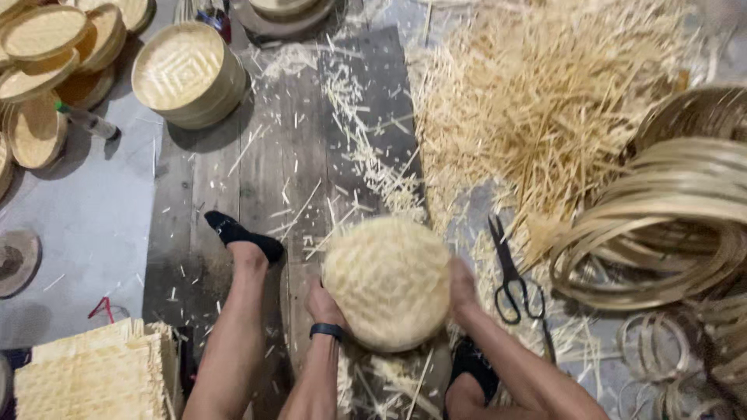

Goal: The person constructs bamboo trays by placing woven mats onto circular wooden molds, fitting bamboo hoops over them, and using a cutting tool to trim excess bamboo from the edges before removing the finished trays.

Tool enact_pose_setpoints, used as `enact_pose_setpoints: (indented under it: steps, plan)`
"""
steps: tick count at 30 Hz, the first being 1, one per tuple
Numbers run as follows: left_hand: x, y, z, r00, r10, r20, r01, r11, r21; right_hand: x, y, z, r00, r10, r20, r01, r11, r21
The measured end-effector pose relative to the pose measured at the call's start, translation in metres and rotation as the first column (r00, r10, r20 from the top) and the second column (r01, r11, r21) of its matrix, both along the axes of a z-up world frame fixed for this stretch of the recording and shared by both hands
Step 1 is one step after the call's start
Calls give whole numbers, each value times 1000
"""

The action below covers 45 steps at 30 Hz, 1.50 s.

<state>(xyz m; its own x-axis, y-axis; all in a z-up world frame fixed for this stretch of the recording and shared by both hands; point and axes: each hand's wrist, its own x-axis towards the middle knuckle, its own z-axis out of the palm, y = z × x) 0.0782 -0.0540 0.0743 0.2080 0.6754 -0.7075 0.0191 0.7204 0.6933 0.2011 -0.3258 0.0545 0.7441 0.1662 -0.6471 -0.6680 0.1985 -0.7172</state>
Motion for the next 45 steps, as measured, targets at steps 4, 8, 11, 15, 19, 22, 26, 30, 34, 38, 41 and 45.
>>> enact_pose_setpoints:
  steps: [4, 8, 11, 15, 19, 22, 26, 30, 34, 38, 41, 45]
  plan:
    - [-31, 21, 6, 987, -9, 161, 11, 1000, -11, 26, -36, 47, 927, -36, 374, -37, 981, 188]
    - [-53, 44, 17, 732, -109, 672, 353, 905, -238, 27, -39, 109, 986, 115, -123, -92, 980, 176]
    - [-39, 34, -5, 704, -187, 685, 480, 837, -264, 13, -31, 82, 988, 121, -95, -119, 993, 23]
    - [-26, 25, -16, 855, -507, -111, 516, 854, 71, -9, -52, 17, 985, 125, 116, -132, 990, 53]
    - [-13, -19, -20, 500, -376, -781, 824, 484, 295, 0, -104, -1, 861, 509, -3, -258, 430, -865]
    - [0, -102, -3, 385, -413, -825, 921, 226, 316, 4, -163, -20, 835, 515, -193, -246, 37, -968]
    - [21, -127, 41, -5, -376, -926, 999, 34, -19, 4, -208, -54, 647, 741, -179, -16, -222, -975]
    - [27, -121, 50, -202, -326, -924, 974, -167, -154, 30, -200, -58, 650, 664, -371, -412, -102, -905]
    - [34, -88, 31, -342, -297, -892, 906, -354, -230, 43, -197, -46, 663, 617, -423, -569, 49, -821]
    - [37, -69, 39, -49, -42, -998, 762, -647, -10, 21, -196, 3, 545, 785, -293, -669, 197, -717]
    - [47, -102, 49, -148, -465, -873, 934, -357, 32, 2, -170, 39, 556, 705, -441, -628, 8, -778]
    - [47, -144, 24, 331, -447, -831, 898, -121, 422, 9, -131, 65, 381, 924, -27, -205, 56, -977]
